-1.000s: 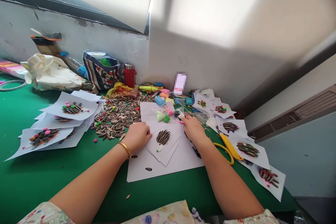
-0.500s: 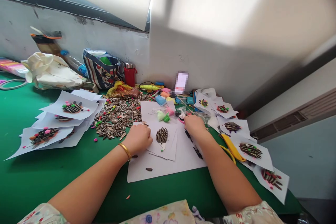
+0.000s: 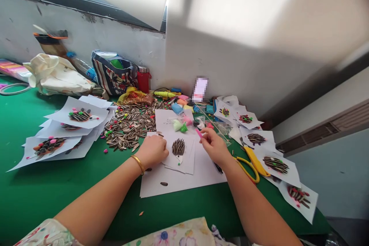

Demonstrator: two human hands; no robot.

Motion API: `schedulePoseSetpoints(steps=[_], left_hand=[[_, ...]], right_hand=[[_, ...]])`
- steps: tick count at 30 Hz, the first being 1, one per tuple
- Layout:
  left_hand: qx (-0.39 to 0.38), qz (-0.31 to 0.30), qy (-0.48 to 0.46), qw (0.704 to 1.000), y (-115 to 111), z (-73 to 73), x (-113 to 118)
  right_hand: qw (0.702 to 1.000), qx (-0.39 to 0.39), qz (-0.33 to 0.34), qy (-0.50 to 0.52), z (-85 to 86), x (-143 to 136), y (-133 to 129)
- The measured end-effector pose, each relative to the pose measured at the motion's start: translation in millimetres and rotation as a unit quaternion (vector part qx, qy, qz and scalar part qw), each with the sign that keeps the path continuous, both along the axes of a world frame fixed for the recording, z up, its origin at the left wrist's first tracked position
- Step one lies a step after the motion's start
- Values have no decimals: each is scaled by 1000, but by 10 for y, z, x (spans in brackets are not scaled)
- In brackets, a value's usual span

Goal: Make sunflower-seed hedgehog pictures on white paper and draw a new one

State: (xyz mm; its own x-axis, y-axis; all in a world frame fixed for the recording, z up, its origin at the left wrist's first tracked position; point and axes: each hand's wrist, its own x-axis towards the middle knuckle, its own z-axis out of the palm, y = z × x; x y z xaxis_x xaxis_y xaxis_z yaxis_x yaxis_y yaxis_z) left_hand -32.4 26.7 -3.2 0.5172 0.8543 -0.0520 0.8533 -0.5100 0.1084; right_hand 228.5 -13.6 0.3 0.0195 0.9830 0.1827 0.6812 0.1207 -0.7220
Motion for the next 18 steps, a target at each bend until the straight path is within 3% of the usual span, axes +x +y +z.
schedulePoseSetpoints(steps=[3, 7, 10, 13, 18], left_hand=[[-4, 1, 0, 1000, 6, -1, 2], [-7, -1, -2, 1000, 9, 3, 1], [-9, -1, -1, 1000, 9, 10, 1], [-9, -2, 0, 1000, 6, 19, 1], [-17, 0, -7, 1000, 4, 31, 4]], right_hand=[[975, -95, 63, 189, -105, -116, -245], [946, -152, 119, 261, -232, -203, -487], [967, -129, 105, 191, -299, -234, -567], [994, -42, 97, 32, -327, -264, -574], [986, 55, 84, -133, -292, -293, -556]])
